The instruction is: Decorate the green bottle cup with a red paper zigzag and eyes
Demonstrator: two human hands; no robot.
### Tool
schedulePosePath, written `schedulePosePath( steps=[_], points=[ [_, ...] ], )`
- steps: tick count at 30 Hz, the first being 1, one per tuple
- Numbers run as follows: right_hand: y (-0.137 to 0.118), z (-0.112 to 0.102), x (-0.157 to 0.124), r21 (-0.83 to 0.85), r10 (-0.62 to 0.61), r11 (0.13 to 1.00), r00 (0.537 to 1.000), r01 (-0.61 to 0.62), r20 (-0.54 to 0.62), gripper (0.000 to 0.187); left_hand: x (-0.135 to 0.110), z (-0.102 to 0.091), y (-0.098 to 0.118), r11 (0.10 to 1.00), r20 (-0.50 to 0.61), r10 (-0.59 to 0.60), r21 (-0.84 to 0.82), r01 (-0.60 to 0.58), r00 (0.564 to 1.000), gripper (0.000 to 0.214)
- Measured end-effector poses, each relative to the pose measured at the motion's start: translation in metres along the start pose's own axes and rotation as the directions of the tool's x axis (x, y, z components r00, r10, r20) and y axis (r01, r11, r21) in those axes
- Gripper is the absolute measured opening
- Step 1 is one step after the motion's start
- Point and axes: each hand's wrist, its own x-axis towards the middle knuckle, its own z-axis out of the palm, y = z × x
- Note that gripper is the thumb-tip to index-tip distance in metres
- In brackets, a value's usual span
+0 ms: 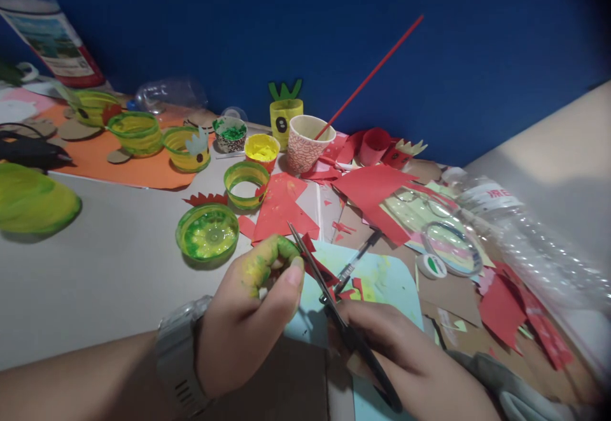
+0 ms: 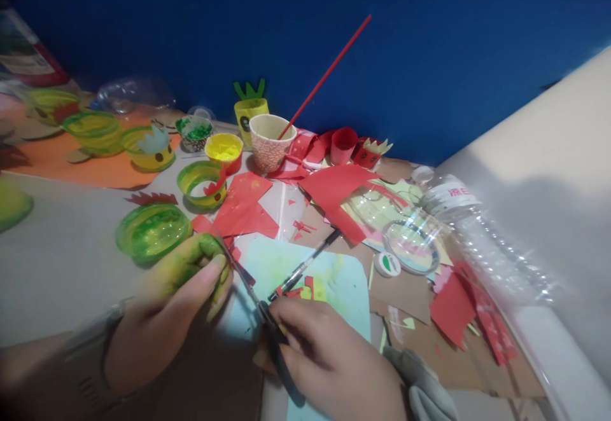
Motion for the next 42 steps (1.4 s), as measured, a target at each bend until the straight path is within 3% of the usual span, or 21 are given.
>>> schedulePosePath(
  steps=[6, 10, 13, 17, 21, 25, 32, 36, 42],
  points=[
    [0.001, 0.0, -0.001, -0.014, -0.034, 0.999, 0.999, 0.033, -0.027, 0.043, 0.001, 0.0, 0.004, 0.999, 0.035, -0.035, -0.024, 0.036, 0.999, 0.023],
    [0.003, 0.001, -0.001, 0.003, -0.043, 0.999, 0.999, 0.043, -0.031, 0.04, 0.001, 0.005, 0.002, 0.989, -0.044, -0.036, -0.142, 0.03, 0.998, 0.028],
    [0.003, 0.002, -0.001, 0.015, -0.035, 0.999, 0.999, 0.036, -0.031, 0.036, 0.002, 0.004, 0.004, 0.981, -0.026, -0.041, -0.189, 0.035, 0.999, 0.031],
    [0.003, 0.004, 0.0, -0.009, -0.033, 0.999, 0.998, 0.033, -0.049, 0.035, 0.003, 0.002, 0.008, 0.981, 0.014, -0.061, -0.186, 0.062, 0.998, 0.03],
    [0.005, 0.005, -0.002, -0.026, -0.029, 0.999, 0.998, 0.027, -0.054, 0.037, 0.004, 0.004, 0.007, 0.981, -0.026, -0.068, -0.183, 0.063, 0.997, 0.032],
    [0.006, 0.006, -0.002, -0.013, -0.033, 0.999, 0.998, 0.032, -0.062, 0.035, 0.005, 0.003, 0.009, 0.984, 0.043, -0.072, -0.162, 0.078, 0.996, 0.029],
    [0.002, 0.006, 0.0, 0.009, -0.021, 1.0, 0.996, 0.021, -0.086, 0.038, 0.004, 0.0, 0.01, 0.998, 0.055, 0.04, 0.041, -0.042, 0.998, 0.018],
    [0.001, 0.005, 0.001, 0.02, -0.007, 1.0, 0.998, 0.008, -0.066, 0.038, 0.004, 0.002, 0.01, 0.999, 0.054, 0.017, -0.029, -0.016, 0.998, 0.018],
    [-0.001, 0.005, -0.002, 0.0, 0.001, 1.0, 0.997, -0.001, -0.08, 0.043, 0.006, -0.002, 0.021, 0.993, 0.15, -0.065, -0.092, 0.079, 0.987, 0.021]
  ],
)
